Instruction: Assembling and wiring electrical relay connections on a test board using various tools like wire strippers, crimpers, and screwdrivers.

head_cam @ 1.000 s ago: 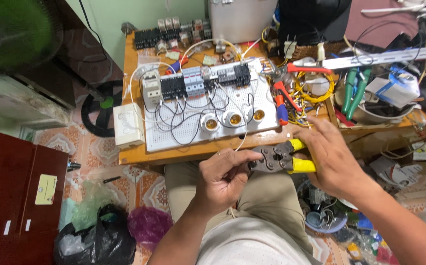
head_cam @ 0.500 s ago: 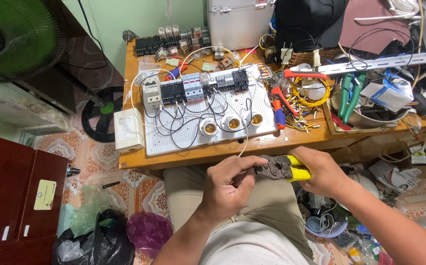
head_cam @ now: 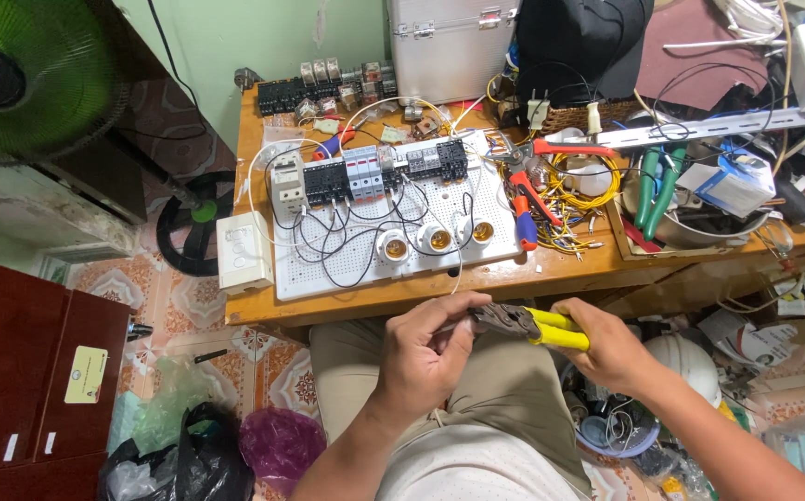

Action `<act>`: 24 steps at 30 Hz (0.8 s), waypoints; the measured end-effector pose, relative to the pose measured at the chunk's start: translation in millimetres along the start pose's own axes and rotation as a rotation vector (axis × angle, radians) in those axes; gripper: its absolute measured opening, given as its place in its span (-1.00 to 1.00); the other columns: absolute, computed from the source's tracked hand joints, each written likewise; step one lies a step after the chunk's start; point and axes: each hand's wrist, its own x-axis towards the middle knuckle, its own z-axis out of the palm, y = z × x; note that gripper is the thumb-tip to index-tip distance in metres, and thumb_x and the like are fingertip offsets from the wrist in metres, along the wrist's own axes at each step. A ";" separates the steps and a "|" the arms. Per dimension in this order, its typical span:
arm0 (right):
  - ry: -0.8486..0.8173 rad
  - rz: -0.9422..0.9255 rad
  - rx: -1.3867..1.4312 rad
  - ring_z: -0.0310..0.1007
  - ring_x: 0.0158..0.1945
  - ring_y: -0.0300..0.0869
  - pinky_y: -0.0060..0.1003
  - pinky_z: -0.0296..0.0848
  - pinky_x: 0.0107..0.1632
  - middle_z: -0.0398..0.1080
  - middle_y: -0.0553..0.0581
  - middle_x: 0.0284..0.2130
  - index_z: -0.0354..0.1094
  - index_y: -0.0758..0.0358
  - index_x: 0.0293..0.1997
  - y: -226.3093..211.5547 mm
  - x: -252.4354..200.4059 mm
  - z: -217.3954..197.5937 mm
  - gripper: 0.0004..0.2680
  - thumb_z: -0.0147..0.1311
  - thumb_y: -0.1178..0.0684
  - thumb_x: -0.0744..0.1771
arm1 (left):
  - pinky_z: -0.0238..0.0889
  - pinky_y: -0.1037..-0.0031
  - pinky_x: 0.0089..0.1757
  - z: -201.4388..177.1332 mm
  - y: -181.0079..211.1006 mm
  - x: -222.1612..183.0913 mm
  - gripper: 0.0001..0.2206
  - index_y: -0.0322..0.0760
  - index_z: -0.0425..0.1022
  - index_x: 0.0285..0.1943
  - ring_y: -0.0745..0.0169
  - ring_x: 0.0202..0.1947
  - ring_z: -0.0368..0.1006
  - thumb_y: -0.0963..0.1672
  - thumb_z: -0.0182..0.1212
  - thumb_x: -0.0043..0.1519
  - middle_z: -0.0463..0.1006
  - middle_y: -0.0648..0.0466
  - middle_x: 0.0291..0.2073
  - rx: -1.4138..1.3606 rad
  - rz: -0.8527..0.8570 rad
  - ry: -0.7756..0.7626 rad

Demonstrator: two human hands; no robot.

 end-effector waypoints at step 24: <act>-0.191 -0.222 0.289 0.40 0.29 0.02 -0.10 0.33 0.23 0.34 0.16 0.30 0.09 0.18 0.42 -78.6 -36.4 -15.0 -0.60 -0.16 -0.12 0.41 | 0.06 0.62 -0.54 -0.2 11.6 7.5 -0.78 -0.28 0.65 -0.02 0.51 -0.62 0.22 -0.24 0.15 0.21 0.62 0.13 -0.41 0.023 -0.048 -0.192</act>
